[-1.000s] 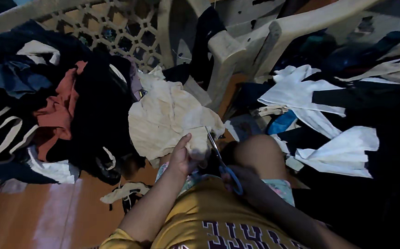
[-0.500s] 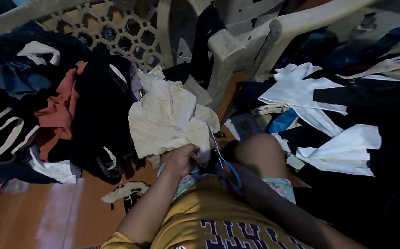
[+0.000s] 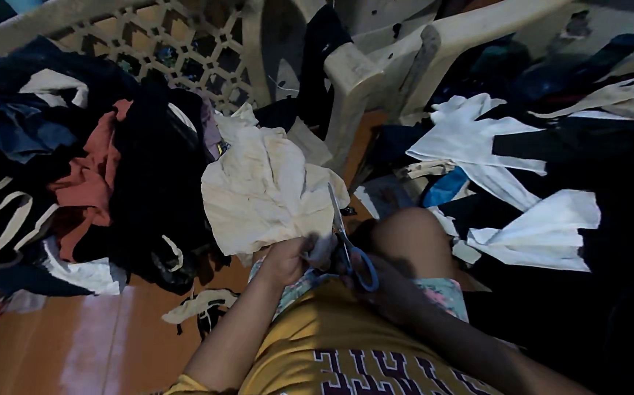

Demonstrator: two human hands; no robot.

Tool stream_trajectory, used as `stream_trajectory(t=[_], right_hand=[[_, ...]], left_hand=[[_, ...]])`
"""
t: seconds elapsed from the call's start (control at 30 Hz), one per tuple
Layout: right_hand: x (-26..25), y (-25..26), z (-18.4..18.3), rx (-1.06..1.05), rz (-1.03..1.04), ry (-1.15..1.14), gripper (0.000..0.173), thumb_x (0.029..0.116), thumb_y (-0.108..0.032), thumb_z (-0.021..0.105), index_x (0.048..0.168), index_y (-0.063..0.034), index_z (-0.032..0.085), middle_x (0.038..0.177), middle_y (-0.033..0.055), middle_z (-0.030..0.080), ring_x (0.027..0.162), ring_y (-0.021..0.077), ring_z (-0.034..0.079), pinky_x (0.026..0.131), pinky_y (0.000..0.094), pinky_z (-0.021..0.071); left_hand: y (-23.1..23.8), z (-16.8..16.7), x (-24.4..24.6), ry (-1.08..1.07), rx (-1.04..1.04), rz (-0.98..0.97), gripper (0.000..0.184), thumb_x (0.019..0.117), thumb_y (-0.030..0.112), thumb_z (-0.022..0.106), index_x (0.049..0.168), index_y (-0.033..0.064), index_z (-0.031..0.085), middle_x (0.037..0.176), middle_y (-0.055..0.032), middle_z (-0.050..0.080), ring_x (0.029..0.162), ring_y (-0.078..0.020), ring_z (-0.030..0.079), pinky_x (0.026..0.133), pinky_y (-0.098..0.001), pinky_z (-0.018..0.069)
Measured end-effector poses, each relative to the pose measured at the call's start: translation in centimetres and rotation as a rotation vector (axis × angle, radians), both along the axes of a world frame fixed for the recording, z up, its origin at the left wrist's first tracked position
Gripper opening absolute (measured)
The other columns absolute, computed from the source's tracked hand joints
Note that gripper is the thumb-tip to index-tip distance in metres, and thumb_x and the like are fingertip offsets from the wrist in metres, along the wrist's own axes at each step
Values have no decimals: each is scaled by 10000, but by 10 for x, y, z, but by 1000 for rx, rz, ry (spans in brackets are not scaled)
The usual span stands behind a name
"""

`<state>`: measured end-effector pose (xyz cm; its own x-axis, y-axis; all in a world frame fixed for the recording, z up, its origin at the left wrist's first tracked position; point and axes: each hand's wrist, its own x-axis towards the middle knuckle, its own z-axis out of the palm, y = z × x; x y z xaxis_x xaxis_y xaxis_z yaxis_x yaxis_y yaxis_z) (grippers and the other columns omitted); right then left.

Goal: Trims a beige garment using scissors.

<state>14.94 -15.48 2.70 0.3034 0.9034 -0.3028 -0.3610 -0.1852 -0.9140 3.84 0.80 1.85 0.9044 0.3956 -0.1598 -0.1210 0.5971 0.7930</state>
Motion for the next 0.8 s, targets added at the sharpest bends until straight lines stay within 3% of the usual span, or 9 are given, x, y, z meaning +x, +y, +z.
stream_trajectory(t=[0.13,0.27,0.33,0.4,0.5,0.6,0.7,0.8], right_hand=[[-1,0,-2,-22,-21,-36,272,1032,-405,476,948,-162,566,696,-116,550,512,-40,453,480,115,396],[6,-3,-6,-70,-8,-109,317,1017,-450,493,964,-148,573,698,-111,537,526,-30,463,492,129,409],[12,-6,0,-103,65,-185,303,1029,-421,478,973,-142,583,708,-116,534,553,-35,474,513,125,412],[19,-9,4,-123,149,-214,290,1024,-395,493,967,-128,589,714,-112,540,579,-27,493,534,134,425],[36,-13,-9,-136,317,-280,522,833,-668,662,975,-167,625,724,-143,571,605,-37,534,563,146,458],[43,-9,-8,-161,467,-287,455,863,-557,669,1009,-130,608,725,-128,561,612,-28,543,576,154,469],[44,0,-11,-140,574,-292,459,855,-570,683,1021,-146,620,722,-132,568,610,-29,547,572,157,474],[42,10,-10,-127,669,-351,403,898,-495,663,1037,-118,633,732,-117,570,618,-30,540,584,163,472]], left_hand=[[2,-1,-3,8,0,52,253,876,12,441,847,116,670,812,14,722,792,-76,695,758,-273,579],[8,9,-1,28,-95,238,159,1035,46,439,1109,30,579,937,-62,719,882,-157,713,821,-342,603],[14,12,-7,34,-78,251,150,1036,49,468,1085,23,607,921,-59,734,863,-146,721,817,-323,605],[20,17,-19,85,-3,218,121,975,9,542,1049,21,637,899,-45,745,841,-126,722,815,-308,603],[27,29,-36,187,118,215,156,937,-15,599,1091,7,620,907,-45,746,845,-132,725,815,-316,610],[28,40,-52,336,226,293,243,905,-31,664,1138,-23,596,928,-52,739,856,-137,724,823,-330,613],[25,40,-70,446,280,281,401,816,-50,751,1182,-41,586,985,-66,731,910,-140,718,857,-339,608],[19,34,-86,449,265,361,420,796,-106,716,1186,-40,577,1006,-68,722,933,-130,709,865,-325,603]])
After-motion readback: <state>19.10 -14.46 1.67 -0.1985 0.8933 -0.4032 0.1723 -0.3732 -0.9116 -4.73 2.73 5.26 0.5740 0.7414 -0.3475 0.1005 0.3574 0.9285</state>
